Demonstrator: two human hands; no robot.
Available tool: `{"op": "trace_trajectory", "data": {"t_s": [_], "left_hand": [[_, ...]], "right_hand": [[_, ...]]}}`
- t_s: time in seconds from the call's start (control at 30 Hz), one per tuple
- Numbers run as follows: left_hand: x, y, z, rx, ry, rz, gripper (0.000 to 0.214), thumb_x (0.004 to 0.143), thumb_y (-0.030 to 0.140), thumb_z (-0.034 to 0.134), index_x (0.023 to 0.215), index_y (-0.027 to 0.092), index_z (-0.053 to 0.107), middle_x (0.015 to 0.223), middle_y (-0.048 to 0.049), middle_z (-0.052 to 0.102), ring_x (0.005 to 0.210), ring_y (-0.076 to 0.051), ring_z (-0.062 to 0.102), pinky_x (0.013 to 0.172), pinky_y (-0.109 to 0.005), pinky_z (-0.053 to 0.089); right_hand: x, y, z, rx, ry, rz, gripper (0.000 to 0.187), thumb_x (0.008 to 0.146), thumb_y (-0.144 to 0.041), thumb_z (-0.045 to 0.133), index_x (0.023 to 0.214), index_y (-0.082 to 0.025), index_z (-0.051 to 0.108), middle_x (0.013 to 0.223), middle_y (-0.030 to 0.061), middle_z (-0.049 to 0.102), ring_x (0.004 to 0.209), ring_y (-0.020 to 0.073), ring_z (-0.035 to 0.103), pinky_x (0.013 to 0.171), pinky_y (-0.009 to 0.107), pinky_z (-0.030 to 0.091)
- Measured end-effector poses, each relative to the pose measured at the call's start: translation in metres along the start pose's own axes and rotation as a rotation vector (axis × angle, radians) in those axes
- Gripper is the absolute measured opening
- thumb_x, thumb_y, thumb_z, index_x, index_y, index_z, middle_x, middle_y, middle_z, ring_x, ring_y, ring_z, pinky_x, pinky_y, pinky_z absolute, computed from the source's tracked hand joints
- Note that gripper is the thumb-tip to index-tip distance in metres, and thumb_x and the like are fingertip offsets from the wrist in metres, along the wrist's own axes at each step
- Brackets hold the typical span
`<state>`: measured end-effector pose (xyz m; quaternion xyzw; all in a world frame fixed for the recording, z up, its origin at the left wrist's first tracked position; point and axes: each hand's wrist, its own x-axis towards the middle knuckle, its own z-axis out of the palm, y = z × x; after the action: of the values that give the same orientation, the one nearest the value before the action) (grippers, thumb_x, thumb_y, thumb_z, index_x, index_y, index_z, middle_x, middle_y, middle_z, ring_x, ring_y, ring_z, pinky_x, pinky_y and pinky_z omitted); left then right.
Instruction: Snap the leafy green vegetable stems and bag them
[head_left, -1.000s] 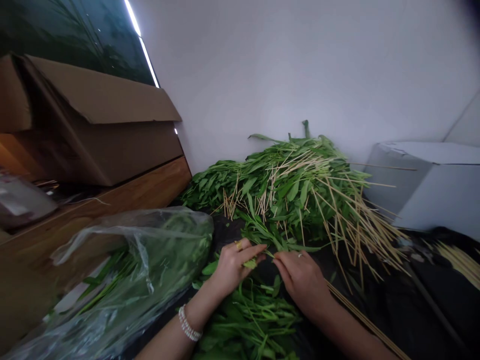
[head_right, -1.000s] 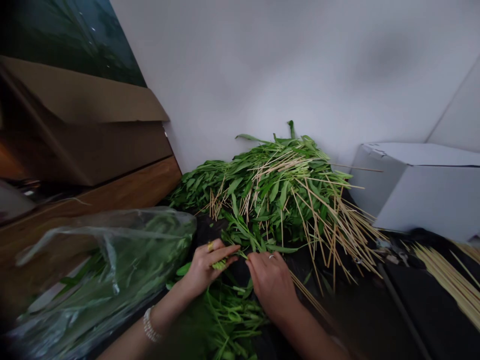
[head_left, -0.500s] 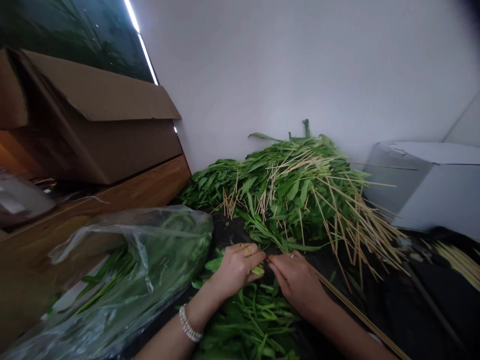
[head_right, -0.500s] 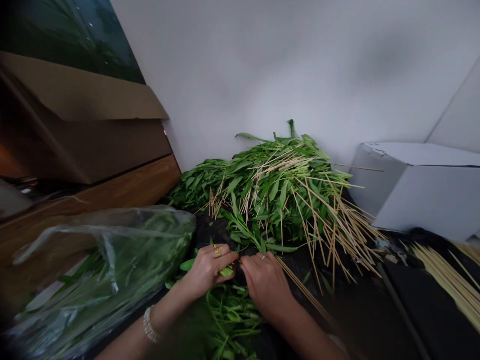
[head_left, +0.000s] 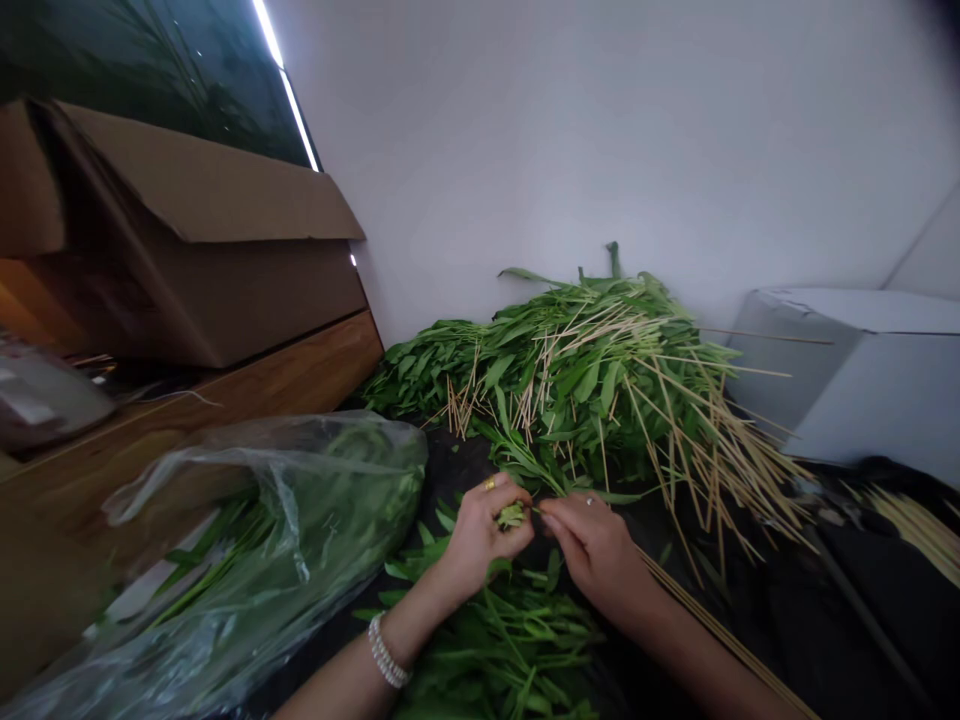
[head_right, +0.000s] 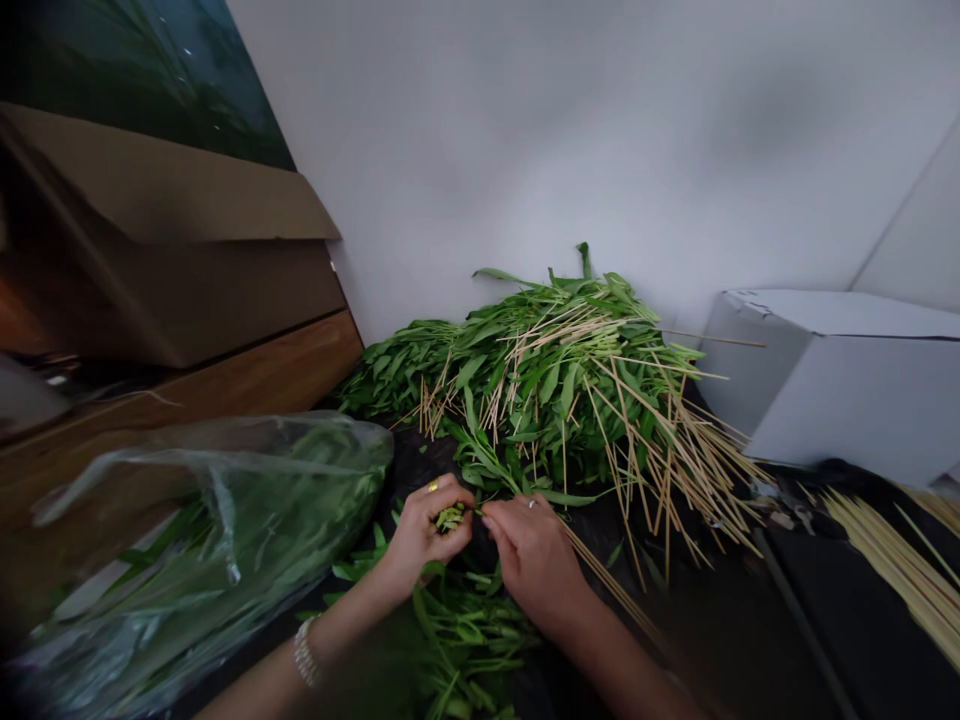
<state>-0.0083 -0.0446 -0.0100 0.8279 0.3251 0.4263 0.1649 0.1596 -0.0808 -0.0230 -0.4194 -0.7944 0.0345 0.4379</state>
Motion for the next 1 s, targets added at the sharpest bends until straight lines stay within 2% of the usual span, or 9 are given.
{"op": "trace_trajectory", "data": {"t_s": [0.17, 0.3, 0.37, 0.43, 0.57, 0.63, 0.7, 0.83, 1.0], "left_hand": [[0.001, -0.002, 0.002, 0.022, 0.060, -0.043, 0.012, 0.069, 0.008, 0.052, 0.069, 0.017, 0.060, 0.063, 0.0023, 0.049, 0.061, -0.012, 0.048, 0.058, -0.023, 0.035], [0.005, -0.020, -0.020, 0.094, 0.279, -0.226, 0.012, 0.070, 0.009, 0.049, 0.066, 0.018, 0.055, 0.065, 0.0019, 0.051, 0.063, -0.014, 0.048, 0.061, -0.025, 0.037], [0.007, -0.028, -0.032, 0.127, 0.344, -0.247, 0.013, 0.074, 0.009, 0.047, 0.070, 0.018, 0.056, 0.069, 0.0013, 0.052, 0.067, -0.014, 0.050, 0.065, -0.027, 0.039], [0.007, -0.030, -0.038, 0.149, 0.338, -0.200, 0.013, 0.081, 0.012, 0.047, 0.079, 0.018, 0.059, 0.076, 0.0001, 0.054, 0.073, -0.015, 0.052, 0.070, -0.028, 0.041], [0.004, -0.022, -0.033, 0.202, 0.295, -0.109, 0.014, 0.090, 0.017, 0.046, 0.090, 0.020, 0.060, 0.092, -0.0042, 0.055, 0.088, -0.018, 0.054, 0.081, -0.031, 0.044], [0.003, -0.019, -0.030, 0.194, 0.289, -0.096, 0.015, 0.092, 0.018, 0.044, 0.093, 0.020, 0.059, 0.097, -0.0053, 0.058, 0.095, -0.019, 0.054, 0.086, -0.034, 0.043], [0.000, -0.020, -0.028, 0.153, 0.298, -0.107, 0.016, 0.094, 0.018, 0.042, 0.095, 0.021, 0.057, 0.096, -0.0050, 0.061, 0.097, -0.019, 0.055, 0.089, -0.035, 0.042], [-0.003, -0.024, -0.028, 0.087, 0.357, -0.164, 0.012, 0.094, 0.020, 0.042, 0.096, 0.021, 0.054, 0.084, -0.0020, 0.061, 0.081, -0.016, 0.058, 0.079, -0.030, 0.046], [-0.004, -0.020, -0.030, 0.128, 0.411, -0.166, 0.010, 0.091, 0.020, 0.045, 0.092, 0.021, 0.055, 0.080, 0.0004, 0.058, 0.069, -0.012, 0.056, 0.066, -0.024, 0.045]], "right_hand": [[0.002, -0.002, 0.002, 0.001, 0.025, -0.005, 0.021, 0.094, -0.016, 0.041, 0.088, -0.020, 0.061, 0.073, 0.0004, 0.064, 0.068, 0.0157, 0.056, 0.068, 0.029, 0.036], [0.000, 0.008, -0.008, -0.005, 0.102, 0.058, 0.022, 0.095, -0.020, 0.041, 0.090, -0.020, 0.062, 0.071, 0.0005, 0.064, 0.068, 0.0155, 0.057, 0.071, 0.030, 0.040], [-0.002, 0.020, -0.015, -0.054, 0.152, 0.147, 0.022, 0.095, -0.024, 0.042, 0.093, -0.020, 0.063, 0.072, 0.0013, 0.065, 0.070, 0.0164, 0.059, 0.072, 0.031, 0.042], [-0.003, 0.034, -0.021, -0.185, 0.159, 0.230, 0.024, 0.094, -0.026, 0.042, 0.100, -0.021, 0.064, 0.078, 0.0034, 0.067, 0.075, 0.0190, 0.060, 0.072, 0.033, 0.043], [-0.003, 0.050, -0.026, -0.591, 0.125, 0.259, 0.035, 0.088, -0.021, 0.047, 0.121, -0.021, 0.058, 0.113, 0.0121, 0.061, 0.101, 0.0303, 0.053, 0.078, 0.042, 0.040], [-0.003, 0.048, -0.023, -0.640, 0.097, 0.218, 0.029, 0.088, -0.020, 0.048, 0.114, -0.020, 0.062, 0.111, 0.0124, 0.060, 0.100, 0.0295, 0.051, 0.079, 0.042, 0.039], [-0.002, 0.043, -0.017, -0.587, 0.011, 0.151, 0.020, 0.091, -0.020, 0.046, 0.098, -0.019, 0.065, 0.097, 0.0096, 0.061, 0.093, 0.0250, 0.052, 0.079, 0.038, 0.039], [-0.001, 0.038, 0.002, -0.589, -0.161, 0.118, 0.011, 0.088, -0.021, 0.055, 0.080, -0.020, 0.062, 0.082, 0.0061, 0.059, 0.085, 0.0232, 0.052, 0.072, 0.035, 0.037], [-0.005, 0.047, 0.011, -0.599, -0.122, 0.224, 0.009, 0.080, -0.018, 0.062, 0.074, -0.021, 0.056, 0.075, 0.0050, 0.060, 0.080, 0.0242, 0.054, 0.067, 0.034, 0.035]]}}
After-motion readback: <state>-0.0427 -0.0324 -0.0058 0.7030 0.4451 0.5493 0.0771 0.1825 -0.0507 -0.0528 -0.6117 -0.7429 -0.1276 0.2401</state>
